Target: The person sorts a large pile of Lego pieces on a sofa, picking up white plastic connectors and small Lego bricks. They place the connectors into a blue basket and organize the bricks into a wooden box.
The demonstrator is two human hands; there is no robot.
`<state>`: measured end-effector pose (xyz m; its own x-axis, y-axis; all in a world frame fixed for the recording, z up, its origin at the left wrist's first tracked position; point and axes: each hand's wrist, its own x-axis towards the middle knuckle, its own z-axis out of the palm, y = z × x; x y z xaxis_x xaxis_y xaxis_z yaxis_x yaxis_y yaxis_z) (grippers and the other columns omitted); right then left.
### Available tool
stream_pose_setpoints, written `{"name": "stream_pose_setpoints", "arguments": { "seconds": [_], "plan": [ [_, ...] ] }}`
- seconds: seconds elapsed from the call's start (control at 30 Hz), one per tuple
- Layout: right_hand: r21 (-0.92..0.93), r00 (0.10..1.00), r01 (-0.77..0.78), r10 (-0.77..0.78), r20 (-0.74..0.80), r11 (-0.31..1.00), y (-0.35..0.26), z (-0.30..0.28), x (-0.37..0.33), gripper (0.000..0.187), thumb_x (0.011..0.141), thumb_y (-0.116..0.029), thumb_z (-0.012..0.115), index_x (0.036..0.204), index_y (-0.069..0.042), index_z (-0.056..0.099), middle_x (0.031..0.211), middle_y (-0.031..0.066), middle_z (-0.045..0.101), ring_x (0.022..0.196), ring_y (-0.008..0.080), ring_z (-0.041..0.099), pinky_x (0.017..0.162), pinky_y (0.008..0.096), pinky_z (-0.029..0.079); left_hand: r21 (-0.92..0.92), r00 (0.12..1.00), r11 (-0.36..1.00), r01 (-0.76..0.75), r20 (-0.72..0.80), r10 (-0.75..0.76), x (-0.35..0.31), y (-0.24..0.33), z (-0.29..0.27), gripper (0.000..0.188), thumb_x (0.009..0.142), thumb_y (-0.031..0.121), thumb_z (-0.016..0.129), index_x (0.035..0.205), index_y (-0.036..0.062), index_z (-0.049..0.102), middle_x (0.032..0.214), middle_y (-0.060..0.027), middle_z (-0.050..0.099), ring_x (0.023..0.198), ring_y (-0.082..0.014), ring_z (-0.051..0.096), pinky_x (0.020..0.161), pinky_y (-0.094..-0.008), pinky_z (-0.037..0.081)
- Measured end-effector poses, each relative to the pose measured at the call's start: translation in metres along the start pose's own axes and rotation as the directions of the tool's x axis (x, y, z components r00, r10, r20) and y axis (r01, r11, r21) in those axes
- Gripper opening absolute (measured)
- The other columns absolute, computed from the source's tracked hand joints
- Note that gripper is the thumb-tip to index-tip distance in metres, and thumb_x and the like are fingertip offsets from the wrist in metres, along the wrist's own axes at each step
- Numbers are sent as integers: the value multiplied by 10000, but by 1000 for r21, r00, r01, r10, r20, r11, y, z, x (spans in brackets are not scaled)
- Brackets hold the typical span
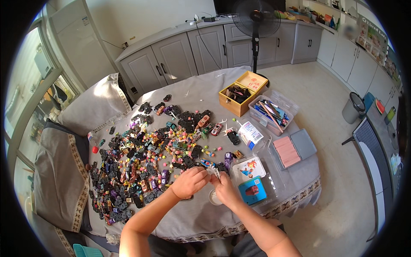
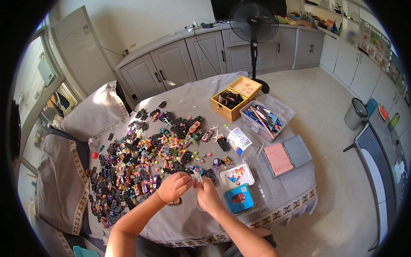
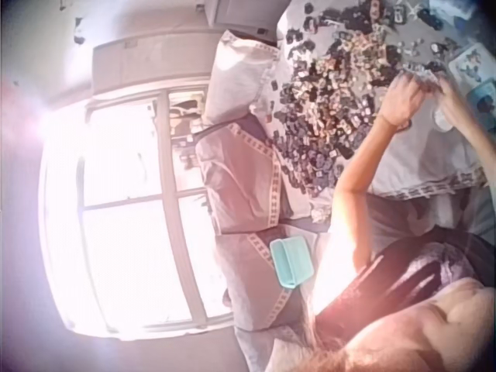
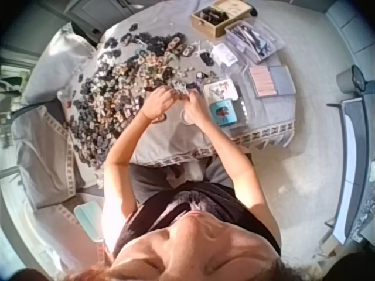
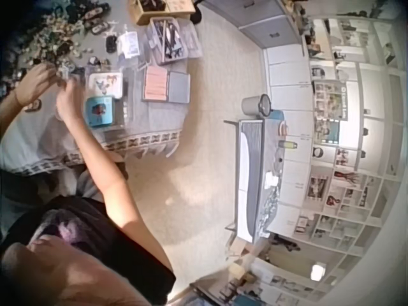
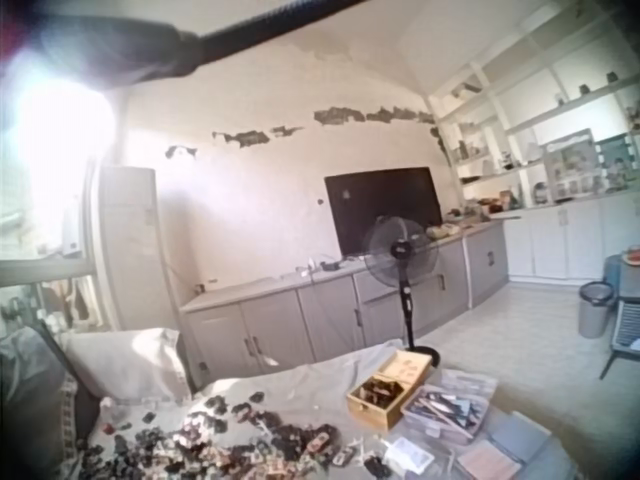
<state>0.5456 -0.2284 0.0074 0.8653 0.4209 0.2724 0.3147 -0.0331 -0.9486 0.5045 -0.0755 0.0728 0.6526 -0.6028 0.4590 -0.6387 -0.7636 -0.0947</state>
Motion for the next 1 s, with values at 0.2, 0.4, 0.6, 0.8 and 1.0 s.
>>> {"name": "stream_pose_setpoints", "arguments": {
  "seconds": [0.2,0.4,0.6,0.8,1.0],
  "plan": [
    [383,881,-473,437,182,793,-5,-3,4,275,949,-260,413,851,-17,496,651,17,509,518,69,460,452,220,376,-178,946,940,291,-92,-311,-2,5,19,153,699,69,578,847,34,563,869,-84,548,803,-254,539,678,-342,461],
    [543,892,-428,435,124,723,-12,-16,9,270,955,-276,396,915,-24,483,650,4,481,486,65,415,432,208,352,-91,745,740,667,104,-659,-29,13,37,140,693,120,666,762,42,572,757,-103,553,715,-284,536,636,-359,450],
    [463,871,-492,414,265,738,-9,-9,5,299,950,-294,402,910,-23,521,716,33,571,584,82,534,492,205,418,-55,628,630,774,182,-756,-46,31,63,94,715,94,623,736,24,564,801,-149,581,744,-334,569,643,-402,469],
    [266,960,-272,281,4,925,-1,0,2,323,945,-283,408,907,15,527,775,64,611,692,140,594,578,268,468,-735,217,-52,676,266,-939,-33,41,50,121,822,113,613,827,-7,595,668,-41,610,558,-116,557,507,-243,446],
    [375,899,-435,420,126,819,13,3,-2,270,939,-254,447,995,-9,543,896,51,602,790,109,565,676,253,464,-810,286,-186,556,397,-872,-9,52,52,132,843,125,610,820,-4,603,702,-13,616,557,-38,494,489,-189,398]
  ]
}}
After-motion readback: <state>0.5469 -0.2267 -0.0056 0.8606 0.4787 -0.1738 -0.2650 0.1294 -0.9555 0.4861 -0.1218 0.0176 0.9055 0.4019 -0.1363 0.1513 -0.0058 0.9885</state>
